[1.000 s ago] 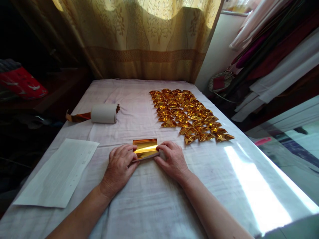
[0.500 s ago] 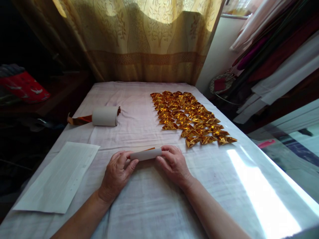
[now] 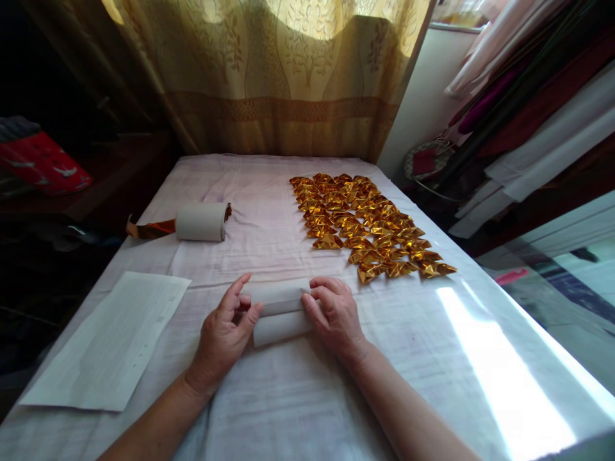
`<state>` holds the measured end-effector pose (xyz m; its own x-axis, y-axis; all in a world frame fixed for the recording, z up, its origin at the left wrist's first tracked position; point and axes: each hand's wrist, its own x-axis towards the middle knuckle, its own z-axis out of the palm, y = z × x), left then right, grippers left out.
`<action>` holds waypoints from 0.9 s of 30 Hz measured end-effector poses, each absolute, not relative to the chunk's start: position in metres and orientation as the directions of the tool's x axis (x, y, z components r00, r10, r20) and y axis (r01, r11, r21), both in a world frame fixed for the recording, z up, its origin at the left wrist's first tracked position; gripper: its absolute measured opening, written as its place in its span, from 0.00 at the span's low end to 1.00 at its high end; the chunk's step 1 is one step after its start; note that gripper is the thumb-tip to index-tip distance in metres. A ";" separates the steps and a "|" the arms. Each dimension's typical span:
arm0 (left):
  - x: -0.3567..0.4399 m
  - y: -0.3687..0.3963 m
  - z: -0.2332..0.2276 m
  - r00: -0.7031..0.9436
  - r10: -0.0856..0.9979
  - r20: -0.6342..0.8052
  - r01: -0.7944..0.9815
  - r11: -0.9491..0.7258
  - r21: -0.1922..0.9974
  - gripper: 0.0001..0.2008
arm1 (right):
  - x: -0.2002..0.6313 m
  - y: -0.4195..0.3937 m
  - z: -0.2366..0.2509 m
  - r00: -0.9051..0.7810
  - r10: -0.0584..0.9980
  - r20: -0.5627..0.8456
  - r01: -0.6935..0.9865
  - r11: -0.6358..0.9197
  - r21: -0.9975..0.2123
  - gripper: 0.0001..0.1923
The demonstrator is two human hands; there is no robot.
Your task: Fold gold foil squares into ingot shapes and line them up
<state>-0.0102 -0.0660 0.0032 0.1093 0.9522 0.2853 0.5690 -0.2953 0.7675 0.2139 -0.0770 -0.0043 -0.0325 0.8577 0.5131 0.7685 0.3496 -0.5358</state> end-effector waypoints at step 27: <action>-0.010 -0.070 -0.008 0.570 0.774 0.274 0.721 -0.632 0.284 0.19 | 0.216 -0.086 0.000 -0.140 0.954 0.264 0.702 0.283 -0.653 0.21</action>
